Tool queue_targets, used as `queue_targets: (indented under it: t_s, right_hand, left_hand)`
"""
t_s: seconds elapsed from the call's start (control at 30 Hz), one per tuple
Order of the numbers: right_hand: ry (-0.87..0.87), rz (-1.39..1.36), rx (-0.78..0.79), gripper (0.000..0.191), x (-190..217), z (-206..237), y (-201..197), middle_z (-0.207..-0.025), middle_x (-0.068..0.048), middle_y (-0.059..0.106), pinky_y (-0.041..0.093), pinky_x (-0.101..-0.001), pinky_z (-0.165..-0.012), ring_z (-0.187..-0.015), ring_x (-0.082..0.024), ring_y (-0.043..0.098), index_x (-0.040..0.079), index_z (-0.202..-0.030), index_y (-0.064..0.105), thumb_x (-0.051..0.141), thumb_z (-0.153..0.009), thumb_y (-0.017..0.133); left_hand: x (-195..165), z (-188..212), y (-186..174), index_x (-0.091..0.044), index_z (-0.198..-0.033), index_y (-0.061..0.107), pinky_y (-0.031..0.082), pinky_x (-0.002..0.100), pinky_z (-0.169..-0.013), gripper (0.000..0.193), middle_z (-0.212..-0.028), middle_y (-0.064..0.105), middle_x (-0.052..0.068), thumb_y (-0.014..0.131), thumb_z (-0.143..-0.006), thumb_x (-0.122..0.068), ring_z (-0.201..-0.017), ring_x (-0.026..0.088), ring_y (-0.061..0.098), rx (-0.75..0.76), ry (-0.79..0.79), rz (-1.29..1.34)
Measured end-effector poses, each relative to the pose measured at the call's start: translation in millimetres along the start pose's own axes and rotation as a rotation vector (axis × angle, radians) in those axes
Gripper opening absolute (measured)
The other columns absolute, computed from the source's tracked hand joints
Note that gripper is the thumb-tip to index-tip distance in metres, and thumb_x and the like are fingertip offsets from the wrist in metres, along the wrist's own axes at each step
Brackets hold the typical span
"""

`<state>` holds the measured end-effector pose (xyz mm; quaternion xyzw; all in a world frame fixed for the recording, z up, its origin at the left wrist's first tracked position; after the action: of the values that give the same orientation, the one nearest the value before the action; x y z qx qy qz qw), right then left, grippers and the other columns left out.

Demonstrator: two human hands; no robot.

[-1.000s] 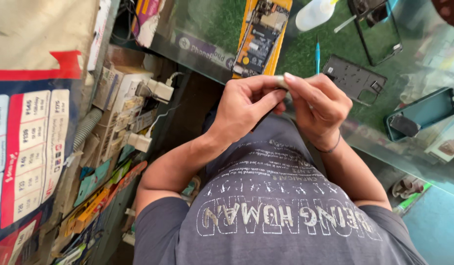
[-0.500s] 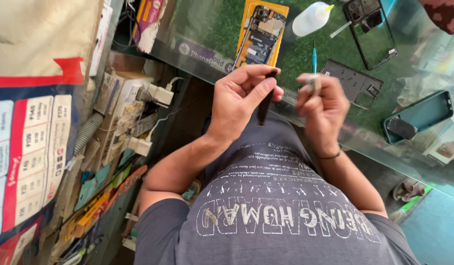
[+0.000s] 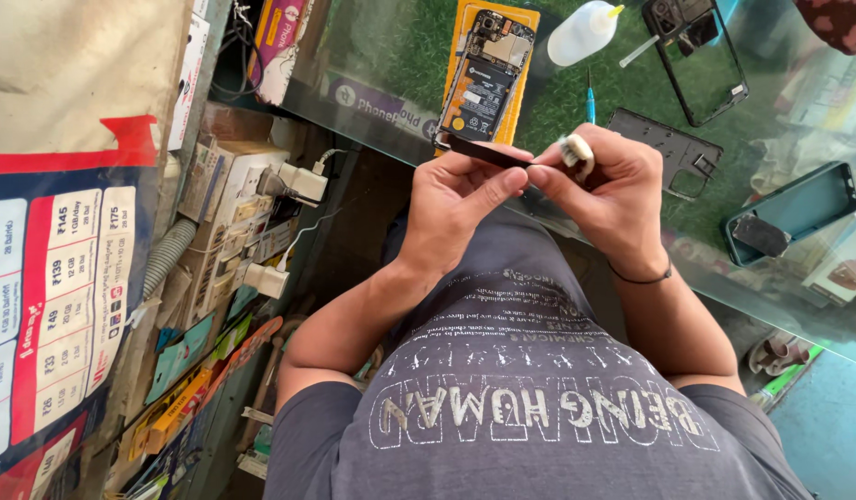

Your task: The person cleans the internal components of a disassembled smartphone, applying liquid from a bottle and scrubbing the battery and board with a toothbrush. They then fit the assembly back into the phone body, attach the back cover, and plug in a charging cable, with the screen showing a charging indicator.

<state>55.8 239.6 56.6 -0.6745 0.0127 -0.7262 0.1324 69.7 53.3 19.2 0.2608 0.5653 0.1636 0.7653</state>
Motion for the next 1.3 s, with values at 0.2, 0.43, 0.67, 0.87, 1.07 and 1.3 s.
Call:
queue_targets:
  t_s: [0.2, 0.43, 0.67, 0.87, 1.07, 1.3]
  right_hand:
    - [-0.157, 0.06, -0.063, 0.016, 28, -7, -1, -0.095, 0.002, 0.06, 0.043, -0.0196, -0.07, -0.081, -0.004, 0.056, 0.002, -0.114, 0.07, 0.004, -0.099, 0.075]
    - [-0.327, 0.333, 0.166, 0.018, 38, -21, -31, -0.08, -0.007, 0.063, 0.045, -0.0289, -0.061, -0.069, -0.012, 0.06, 0.0, -0.104, 0.067, 0.015, -0.095, 0.071]
    - [-0.655, 0.556, 0.474, 0.021, 43, -41, -31, -0.078, -0.003, 0.064, 0.047, -0.0364, -0.06, -0.07, -0.024, 0.061, 0.01, -0.084, 0.065, 0.016, -0.086, 0.085]
    - [-0.753, 0.632, 0.534, 0.025, 54, -48, -27, -0.073, -0.001, 0.06, 0.046, -0.0374, -0.058, -0.067, -0.023, 0.059, 0.011, -0.074, 0.063, 0.016, -0.081, 0.086]
    - [-0.736, 0.548, 0.529, 0.02, 40, -49, -31, -0.075, -0.002, 0.062, 0.047, -0.037, -0.058, -0.068, -0.024, 0.059, 0.012, -0.076, 0.066, 0.012, -0.081, 0.085]
    - [-0.004, -0.063, -0.169, 0.006, -15, -36, -43, -0.093, -0.003, 0.068, 0.056, -0.0203, -0.069, -0.077, -0.005, 0.067, 0.003, -0.101, 0.062, 0.006, -0.101, 0.067]
  left_hand:
    - [6, -2, -2, 0.006, -0.116, 0.072, 0.062, 0.031, -0.088, 0.015, -0.111, 0.077, 0.017, 0.07, -0.104, -0.003, -0.095, 0.018, 0.074, -0.066, 0.012, 0.061]
    - [-5, -3, 3, 0.005, -0.109, 0.07, 0.065, 0.033, -0.087, 0.011, -0.101, 0.078, 0.017, 0.068, -0.102, -0.003, -0.091, 0.02, 0.077, -0.09, -0.008, 0.042]
    - [-7, 4, 5, 0.006, -0.107, 0.073, 0.054, 0.021, -0.074, 0.011, -0.093, 0.076, 0.008, 0.074, -0.099, -0.002, -0.083, 0.007, 0.068, -0.106, -0.073, -0.242]
    - [-6, 5, 0, 0.006, -0.101, 0.072, 0.052, 0.02, -0.071, 0.008, -0.091, 0.076, 0.008, 0.075, -0.098, -0.001, -0.081, 0.006, 0.067, -0.098, -0.124, -0.243]
    - [-7, 5, -2, 0.006, -0.102, 0.071, 0.054, 0.02, -0.075, 0.008, -0.095, 0.075, 0.008, 0.074, -0.098, -0.001, -0.085, 0.007, 0.068, -0.097, -0.131, -0.204]
    - [-31, -2, -32, -0.001, -0.115, 0.07, 0.058, 0.033, -0.093, 0.013, -0.111, 0.076, 0.01, 0.068, -0.103, 0.001, -0.103, 0.02, 0.074, 0.035, 0.294, -0.777]
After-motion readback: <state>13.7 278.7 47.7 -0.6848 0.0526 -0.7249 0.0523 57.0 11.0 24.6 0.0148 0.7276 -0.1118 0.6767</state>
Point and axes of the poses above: each hand's wrist, its own z-axis away from the middle knuckle, its own y-axis out of the palm, x = y × z, the point moved 2 cm from there along -z, towards the middle knuckle
